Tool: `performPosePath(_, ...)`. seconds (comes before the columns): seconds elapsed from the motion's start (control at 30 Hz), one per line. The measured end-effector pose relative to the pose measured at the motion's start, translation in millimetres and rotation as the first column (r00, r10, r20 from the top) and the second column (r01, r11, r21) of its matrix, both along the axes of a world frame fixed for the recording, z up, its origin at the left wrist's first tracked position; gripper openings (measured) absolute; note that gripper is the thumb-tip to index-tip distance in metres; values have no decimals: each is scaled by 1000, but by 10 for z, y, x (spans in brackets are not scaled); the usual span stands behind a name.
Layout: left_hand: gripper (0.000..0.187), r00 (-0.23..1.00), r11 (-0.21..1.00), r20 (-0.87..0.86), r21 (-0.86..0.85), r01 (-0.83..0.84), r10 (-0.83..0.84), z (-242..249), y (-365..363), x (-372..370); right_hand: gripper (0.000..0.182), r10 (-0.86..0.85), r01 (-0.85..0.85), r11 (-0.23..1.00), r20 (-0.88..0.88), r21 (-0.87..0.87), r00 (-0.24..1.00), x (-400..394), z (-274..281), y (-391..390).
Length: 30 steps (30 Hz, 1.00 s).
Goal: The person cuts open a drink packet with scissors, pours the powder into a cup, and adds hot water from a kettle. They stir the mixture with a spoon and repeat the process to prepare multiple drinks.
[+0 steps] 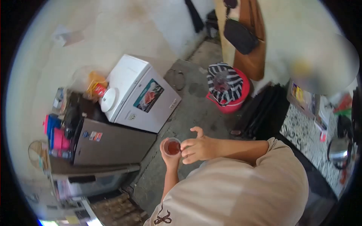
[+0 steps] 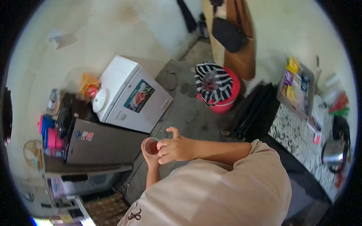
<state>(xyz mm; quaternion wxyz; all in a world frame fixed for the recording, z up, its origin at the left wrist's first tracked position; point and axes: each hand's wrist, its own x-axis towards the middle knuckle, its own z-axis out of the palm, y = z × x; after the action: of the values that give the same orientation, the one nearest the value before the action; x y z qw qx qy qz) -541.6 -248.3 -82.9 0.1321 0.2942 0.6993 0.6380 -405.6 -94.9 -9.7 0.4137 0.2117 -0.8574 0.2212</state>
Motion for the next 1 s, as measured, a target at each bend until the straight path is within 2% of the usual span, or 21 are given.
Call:
performPosePath(0.07, 79, 990, 994, -90, -51, 101, -105, -33, 189, -341, 10, -111, 110, 993, 29, 34, 993, -70, 0, 57)
performPosePath(0.1, 81, 984, 991, -117, -53, 126, -131, 23, 315, -438, 9, -167, 165, 986, -60, -29, 984, -124, -13, 74)
performPosePath(0.2, 80, 916, 959, -283, -86, 272, -285, -202, 687, -888, 10, -299, 298, 954, 54, 29, 953, -260, -60, 189)
performPosePath(0.23, 78, 906, 954, -300, -118, 276, -299, -196, 857, -951, 10, -355, 355, 935, 23, 12, 935, -302, -83, 234)
performPosePath(0.33, 78, 889, 908, -193, -34, 417, -415, -323, 1377, -1124, 10, -482, 482, 876, -36, -7, 875, -399, -194, 446)
performPosePath(0.37, 79, 769, 892, -461, -145, 428, -443, -347, 1573, -1197, 10, -504, 504, 863, -32, 3, 863, -443, -242, 554)
performPosePath(0.4, 79, 801, 864, -332, -108, 493, -498, -373, 1758, -1217, 10, -524, 524, 852, -25, 9, 851, -480, -257, 664)
performPosePath(0.43, 80, 812, 834, -194, -71, 548, -550, -388, 1932, -1221, 11, -578, 582, 813, -96, 10, 810, -507, -236, 794)
performPosePath(0.47, 81, 804, 806, -56, -32, 591, -592, -386, 2095, -1227, 10, -601, 603, 797, -65, 23, 797, -518, -252, 918)
performPosePath(0.5, 79, 797, 797, -24, -14, 603, -604, -377, 2248, -1227, 10, -621, 622, 782, -41, 39, 783, -525, -268, 1065)
performPosePath(0.6, 75, 725, 753, -244, -40, 656, -644, -560, 2801, -1324, 8, -676, 678, 735, -75, 11, 734, -554, -323, 1394)
performPosePath(0.63, 76, 663, 740, -349, -169, 651, -662, -422, 2947, -1292, 8, -681, 681, 732, -50, -22, 730, -542, -270, 1457)
performPosePath(0.67, 76, 681, 697, -145, -143, 703, -717, -311, 3077, -1242, 9, -687, 687, 726, -20, -33, 726, -537, -260, 1528)
performPosePath(0.73, 75, 626, 634, 275, -71, 770, -729, -192, 3291, -1187, 12, -699, 700, 713, 42, -39, 714, -555, -263, 1677)
performPosePath(0.77, 69, 553, 603, -239, -297, 741, -798, -244, 3460, -1305, 14, -701, 704, 709, 73, -38, 710, -602, -275, 1738)
performPosePath(0.87, 66, 550, 555, -75, -105, 825, -832, -425, 3863, -1415, 18, -742, 760, 643, 172, -91, 648, -757, -358, 1916)
performPosePath(0.9, 70, 429, 559, -424, -256, 788, -798, -495, 4017, -1514, 18, -728, 772, 631, 286, -75, 623, -809, -383, 1998)
performPosePath(0.97, 70, 421, 420, -48, -239, 875, -906, -527, 4261, -1631, 19, -724, 772, 622, 278, -130, 631, -890, -374, 2137)
performPosePath(1.0, 69, 400, 416, -112, -206, 886, -909, -521, 4375, -1647, 20, -724, 771, 618, 273, -150, 633, -922, -361, 2210)
